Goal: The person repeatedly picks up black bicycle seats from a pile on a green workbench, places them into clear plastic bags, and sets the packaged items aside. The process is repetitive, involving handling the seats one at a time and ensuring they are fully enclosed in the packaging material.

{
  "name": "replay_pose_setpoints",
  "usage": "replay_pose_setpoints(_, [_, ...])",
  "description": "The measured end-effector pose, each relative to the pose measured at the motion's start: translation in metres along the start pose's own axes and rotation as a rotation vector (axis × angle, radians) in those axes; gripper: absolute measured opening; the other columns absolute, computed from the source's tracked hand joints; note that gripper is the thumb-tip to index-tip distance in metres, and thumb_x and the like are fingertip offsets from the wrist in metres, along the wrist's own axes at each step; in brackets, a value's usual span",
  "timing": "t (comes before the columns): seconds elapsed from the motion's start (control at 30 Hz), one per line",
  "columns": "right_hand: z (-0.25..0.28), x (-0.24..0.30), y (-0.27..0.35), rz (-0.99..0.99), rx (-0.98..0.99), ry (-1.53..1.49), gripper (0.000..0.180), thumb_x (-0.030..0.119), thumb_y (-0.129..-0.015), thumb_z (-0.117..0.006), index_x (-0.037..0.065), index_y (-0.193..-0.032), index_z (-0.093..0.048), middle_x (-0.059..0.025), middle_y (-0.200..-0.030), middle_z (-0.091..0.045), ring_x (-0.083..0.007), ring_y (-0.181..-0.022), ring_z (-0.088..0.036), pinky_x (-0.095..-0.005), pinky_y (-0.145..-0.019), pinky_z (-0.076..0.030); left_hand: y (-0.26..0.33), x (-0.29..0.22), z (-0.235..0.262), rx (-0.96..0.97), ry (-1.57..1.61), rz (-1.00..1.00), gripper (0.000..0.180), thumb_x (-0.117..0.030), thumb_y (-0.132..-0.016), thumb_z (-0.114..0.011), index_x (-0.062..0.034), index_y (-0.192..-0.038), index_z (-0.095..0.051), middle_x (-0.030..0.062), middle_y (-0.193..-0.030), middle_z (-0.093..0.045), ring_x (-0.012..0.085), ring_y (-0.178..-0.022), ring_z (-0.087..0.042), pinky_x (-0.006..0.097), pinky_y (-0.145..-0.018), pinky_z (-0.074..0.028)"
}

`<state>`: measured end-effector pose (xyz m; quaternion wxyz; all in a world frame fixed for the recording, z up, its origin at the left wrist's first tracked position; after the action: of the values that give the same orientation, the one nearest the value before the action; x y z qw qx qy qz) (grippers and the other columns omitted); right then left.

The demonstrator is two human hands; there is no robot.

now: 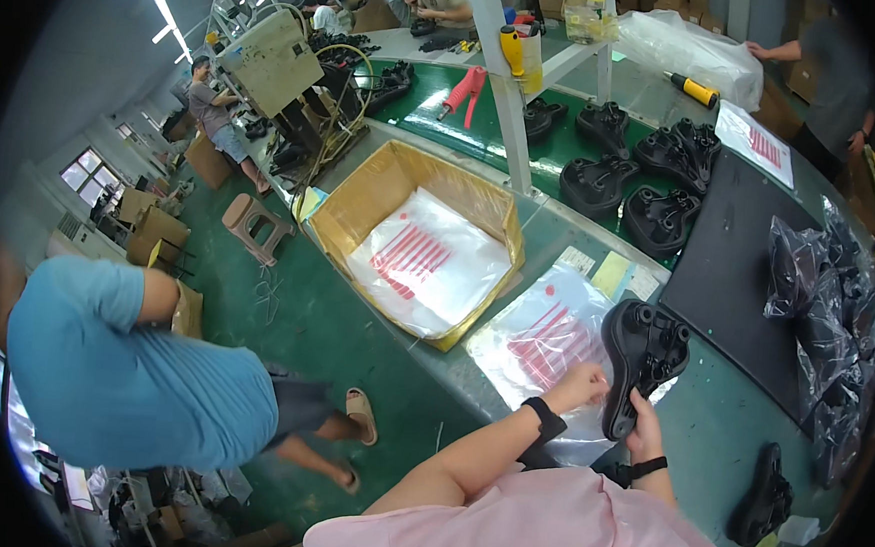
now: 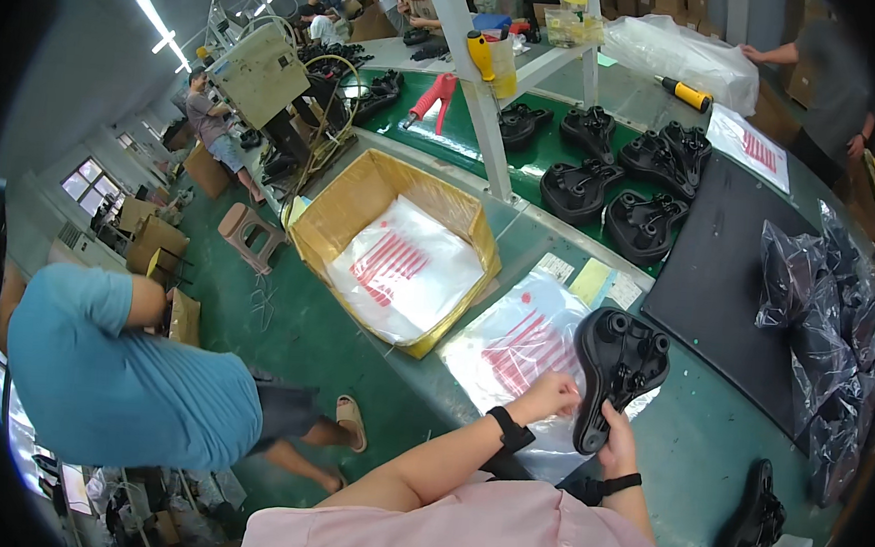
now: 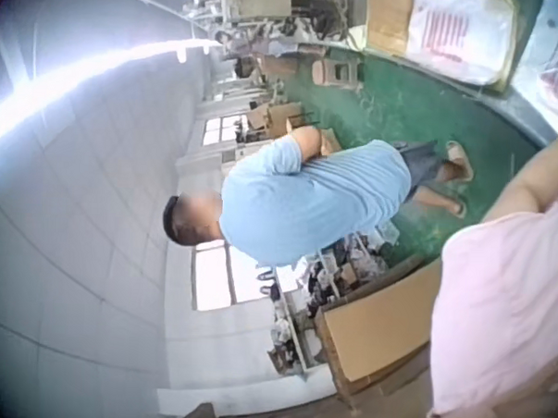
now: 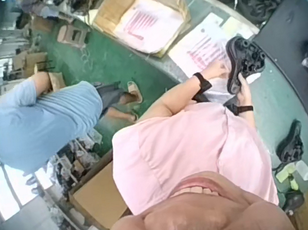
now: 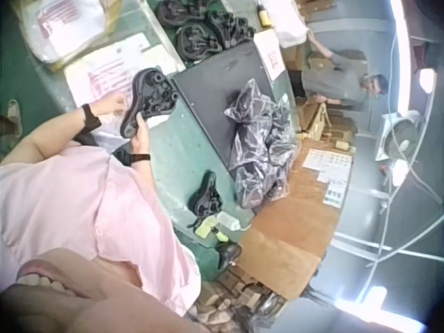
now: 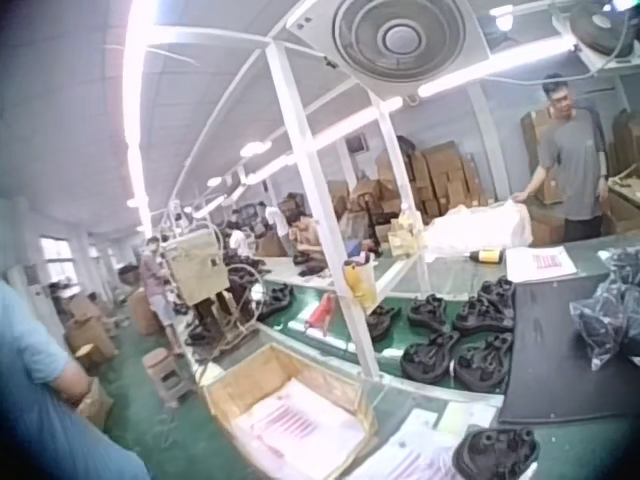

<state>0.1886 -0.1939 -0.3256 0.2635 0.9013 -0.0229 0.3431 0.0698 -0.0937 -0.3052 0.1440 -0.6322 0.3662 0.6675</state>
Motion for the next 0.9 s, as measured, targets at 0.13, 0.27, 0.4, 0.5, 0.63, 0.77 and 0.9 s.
replay_pose_setpoints(0.13, [0.035,-0.002,-0.014,0.039,-0.122,0.051,0.034,0.014,-0.087,-0.065,0.005,-0.118,-0.057,-0.0050,-0.106,-0.065,-0.0188,-0.091,-0.064,-0.0337,-0.082,-0.052,0.006,-0.007,0.053,-0.131,0.651,0.009,0.005,-0.011,-0.090,-0.058,-0.0066,-0.088,-0.060,0.0043,-0.078,-0.063,0.0148,-0.074,-0.063,0.028,-0.067,-0.052])
replay_pose_setpoints(0.27, [0.038,0.034,-0.002,0.196,-0.133,0.209,0.048,0.004,-0.082,-0.066,0.003,-0.127,-0.049,-0.0065,-0.114,-0.062,-0.0197,-0.099,-0.061,-0.0335,-0.088,-0.050,0.010,-0.019,0.100,-0.088,1.113,0.009,0.007,-0.018,-0.094,-0.056,-0.0114,-0.096,-0.058,0.0006,-0.087,-0.060,0.0142,-0.085,-0.060,0.033,-0.078,-0.050])
replay_pose_setpoints(0.4, [0.015,0.081,0.021,0.350,-0.172,0.384,0.056,0.003,-0.076,-0.071,-0.001,-0.127,-0.048,-0.0107,-0.118,-0.060,-0.0193,-0.103,-0.058,-0.0317,-0.092,-0.045,0.060,-0.065,0.107,-0.293,0.470,-0.058,0.022,-0.018,-0.086,-0.056,-0.0083,-0.106,-0.060,-0.0021,-0.091,-0.061,0.0083,-0.084,-0.059,0.028,-0.071,-0.051])
replay_pose_setpoints(0.5, [0.013,0.128,0.061,0.528,-0.344,0.783,0.065,0.001,-0.067,-0.074,-0.003,-0.126,-0.048,-0.0095,-0.113,-0.061,-0.0177,-0.101,-0.058,-0.0296,-0.090,-0.044,0.039,-0.049,0.109,-0.188,0.298,-0.057,0.021,-0.019,-0.092,-0.060,-0.0044,-0.106,-0.066,-0.0066,-0.077,-0.055,0.0028,-0.064,-0.050,0.020,-0.058,-0.044])
replay_pose_setpoints(0.63, [-0.032,0.120,0.071,0.419,-0.129,1.072,0.067,0.003,-0.066,-0.078,0.003,-0.126,-0.049,-0.0122,-0.108,-0.062,-0.0199,-0.099,-0.061,-0.0317,-0.087,-0.046,0.017,-0.048,0.089,-0.256,0.105,-0.115,0.024,-0.019,-0.091,-0.062,-0.0024,-0.106,-0.069,-0.0066,-0.072,-0.056,0.0014,-0.063,-0.046,0.018,-0.053,-0.032])
replay_pose_setpoints(0.77, [-0.080,0.079,0.068,0.635,0.094,1.565,0.061,0.011,-0.068,-0.075,0.012,-0.124,-0.050,-0.0147,-0.104,-0.060,-0.0350,-0.095,-0.061,-0.0427,-0.076,-0.050,0.007,-0.019,0.106,-0.411,0.408,-0.042,0.028,-0.021,-0.094,-0.059,-0.0005,-0.112,-0.065,-0.0088,-0.060,-0.048,0.0010,-0.049,-0.036,0.017,-0.044,-0.026])
replay_pose_setpoints(0.9, [-0.066,0.050,0.053,0.296,0.063,1.706,0.061,0.010,-0.067,-0.077,0.011,-0.122,-0.051,-0.0167,-0.104,-0.060,-0.0367,-0.095,-0.060,-0.0412,-0.078,-0.049,0.040,-0.088,0.081,-0.289,0.086,-0.178,0.023,-0.015,-0.093,-0.057,-0.0007,-0.107,-0.069,-0.0042,-0.067,-0.058,0.0018,-0.051,-0.042,0.019,-0.048,-0.034])
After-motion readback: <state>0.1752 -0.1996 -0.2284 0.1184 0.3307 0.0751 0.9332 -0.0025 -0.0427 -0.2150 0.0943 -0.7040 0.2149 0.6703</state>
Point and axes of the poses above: each hand's wrist, its own y-axis away from the middle knuckle, its own z-axis out of the back of the hand, x = y × z, the point moved 8 cm from there along -y, towards the middle knuckle
